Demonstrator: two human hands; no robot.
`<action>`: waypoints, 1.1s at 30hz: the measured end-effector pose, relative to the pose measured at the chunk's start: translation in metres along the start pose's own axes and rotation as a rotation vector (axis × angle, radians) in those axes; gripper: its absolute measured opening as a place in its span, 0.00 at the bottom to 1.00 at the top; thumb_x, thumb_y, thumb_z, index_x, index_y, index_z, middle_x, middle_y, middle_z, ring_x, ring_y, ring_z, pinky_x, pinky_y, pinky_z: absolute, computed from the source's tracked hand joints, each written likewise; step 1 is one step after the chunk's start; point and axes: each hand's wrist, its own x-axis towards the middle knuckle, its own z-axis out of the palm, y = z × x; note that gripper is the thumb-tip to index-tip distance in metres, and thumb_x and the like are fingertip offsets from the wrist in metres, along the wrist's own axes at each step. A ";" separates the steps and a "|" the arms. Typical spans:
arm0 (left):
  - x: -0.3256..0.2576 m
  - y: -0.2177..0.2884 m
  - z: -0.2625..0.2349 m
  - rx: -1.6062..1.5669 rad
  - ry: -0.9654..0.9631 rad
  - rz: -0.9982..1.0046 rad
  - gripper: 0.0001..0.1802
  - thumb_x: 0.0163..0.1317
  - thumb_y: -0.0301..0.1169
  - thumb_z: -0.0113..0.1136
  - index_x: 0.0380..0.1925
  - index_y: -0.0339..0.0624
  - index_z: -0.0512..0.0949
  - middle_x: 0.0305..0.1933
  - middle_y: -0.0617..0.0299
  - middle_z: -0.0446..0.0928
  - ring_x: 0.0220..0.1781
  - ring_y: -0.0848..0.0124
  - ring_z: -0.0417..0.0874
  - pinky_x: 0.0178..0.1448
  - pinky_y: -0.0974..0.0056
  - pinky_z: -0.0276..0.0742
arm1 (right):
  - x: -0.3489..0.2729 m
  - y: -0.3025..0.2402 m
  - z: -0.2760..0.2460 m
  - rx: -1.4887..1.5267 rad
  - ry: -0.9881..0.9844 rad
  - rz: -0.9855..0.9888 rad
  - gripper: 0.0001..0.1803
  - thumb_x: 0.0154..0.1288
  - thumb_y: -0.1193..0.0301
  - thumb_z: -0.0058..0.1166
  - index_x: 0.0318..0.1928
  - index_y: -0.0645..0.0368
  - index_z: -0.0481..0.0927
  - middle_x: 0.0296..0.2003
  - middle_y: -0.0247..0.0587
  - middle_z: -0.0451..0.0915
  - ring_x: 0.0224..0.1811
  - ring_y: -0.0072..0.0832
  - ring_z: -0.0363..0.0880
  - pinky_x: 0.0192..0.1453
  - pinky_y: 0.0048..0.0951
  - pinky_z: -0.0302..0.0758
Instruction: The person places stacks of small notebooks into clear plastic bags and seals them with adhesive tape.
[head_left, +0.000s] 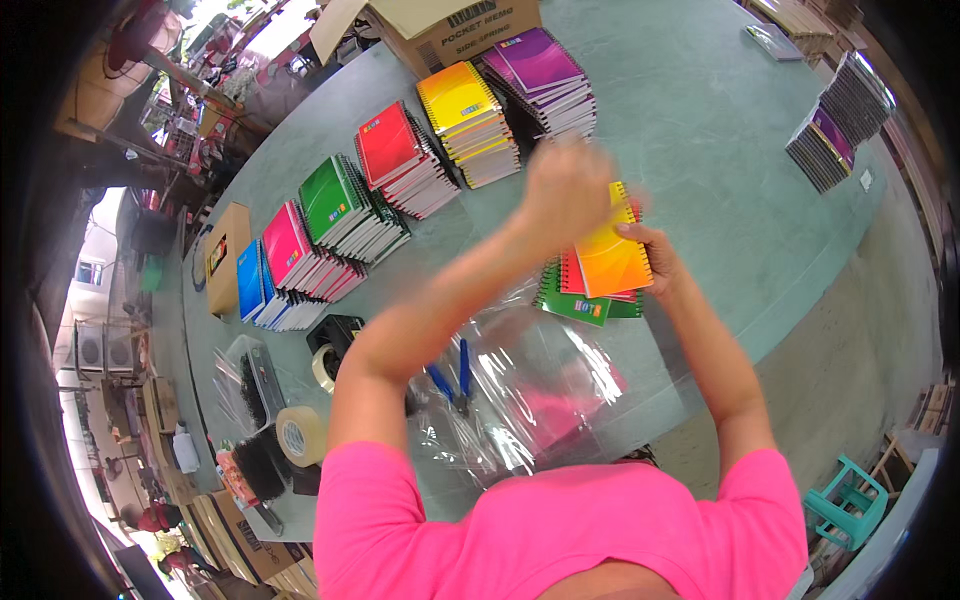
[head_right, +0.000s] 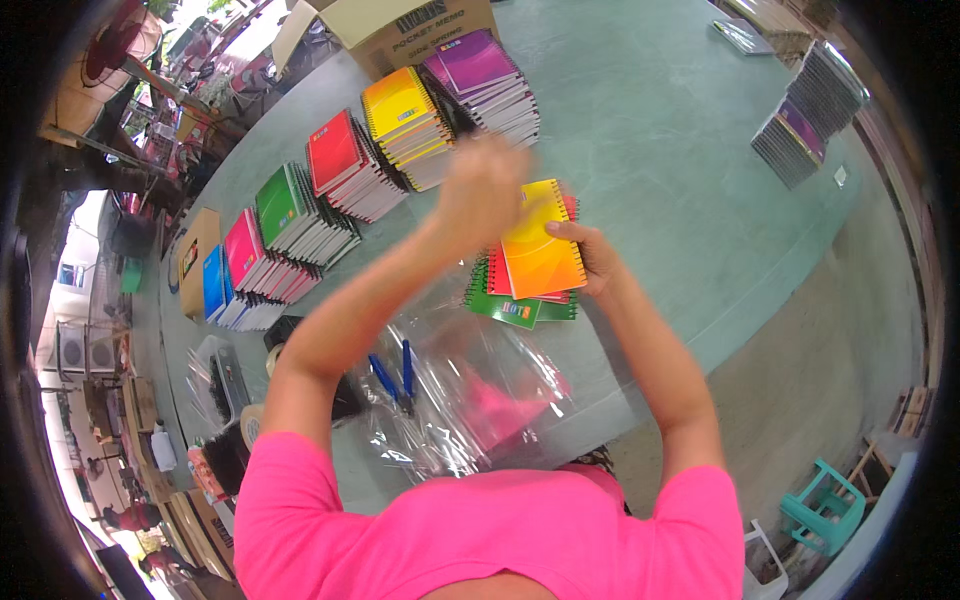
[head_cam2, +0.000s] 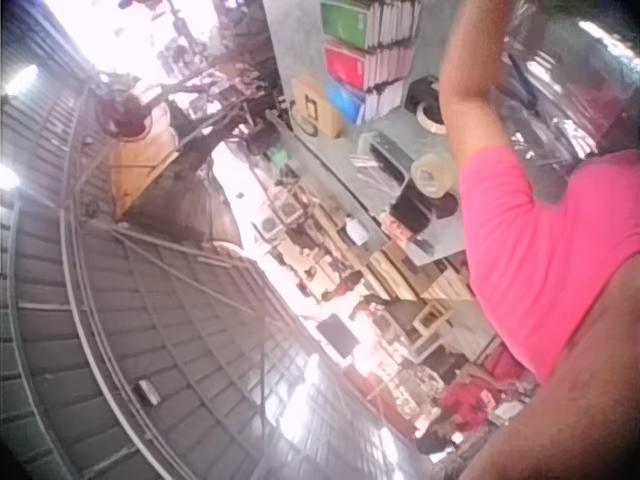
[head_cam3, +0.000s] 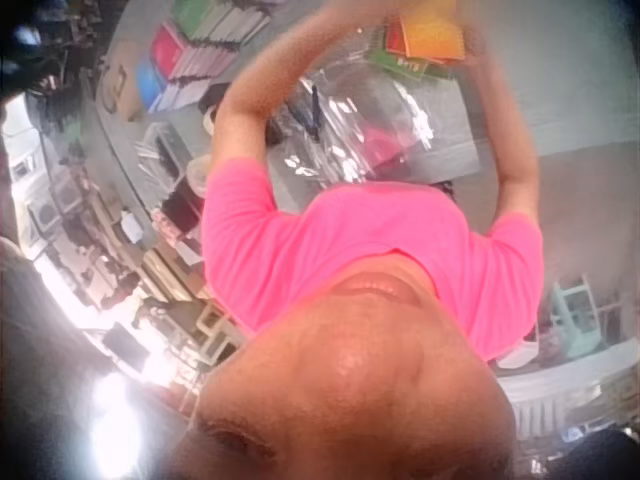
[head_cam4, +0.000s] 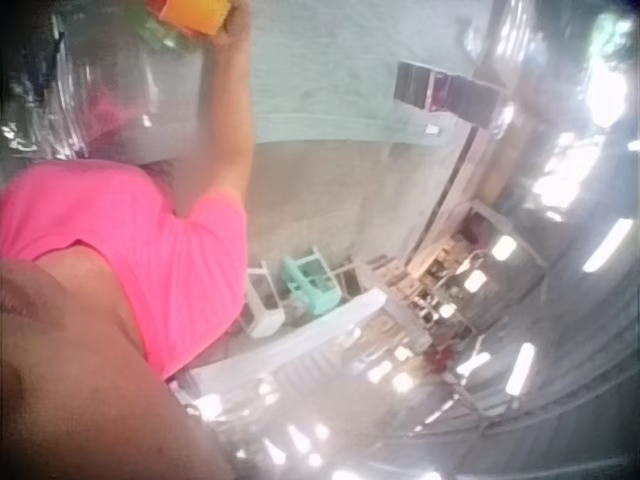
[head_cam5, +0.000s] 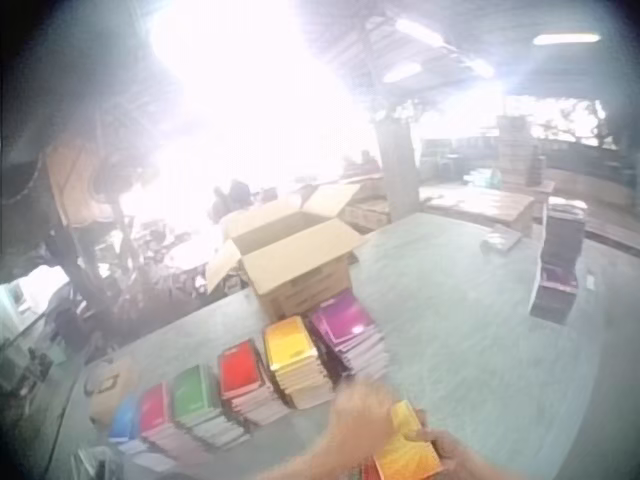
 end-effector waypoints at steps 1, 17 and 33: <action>0.028 -0.024 0.012 0.107 0.053 -0.141 0.22 0.50 0.50 0.58 0.24 0.39 0.76 0.28 0.54 0.76 0.35 0.59 0.77 0.41 0.55 0.72 | 0.001 -0.001 -0.003 0.019 0.005 0.059 0.27 0.55 0.71 0.54 0.55 0.70 0.66 0.50 0.53 0.74 0.50 0.40 0.77 0.57 0.41 0.73; -0.070 0.038 -0.014 -0.178 -0.285 0.130 0.32 0.47 0.24 0.54 0.57 0.46 0.66 0.61 0.57 0.66 0.65 0.62 0.64 0.67 0.51 0.55 | -0.023 -0.029 -0.037 0.101 -0.133 0.089 0.29 0.64 0.54 0.46 0.57 0.62 0.66 0.52 0.50 0.73 0.52 0.40 0.75 0.56 0.41 0.74; -0.308 0.145 -0.049 -0.808 0.249 -0.859 0.38 0.36 0.27 0.75 0.51 0.39 0.67 0.47 0.59 0.73 0.49 0.68 0.75 0.55 0.65 0.70 | -0.074 0.141 0.035 -1.546 -0.394 -0.082 0.60 0.31 0.59 0.73 0.65 0.58 0.52 0.60 0.47 0.61 0.63 0.39 0.60 0.66 0.35 0.58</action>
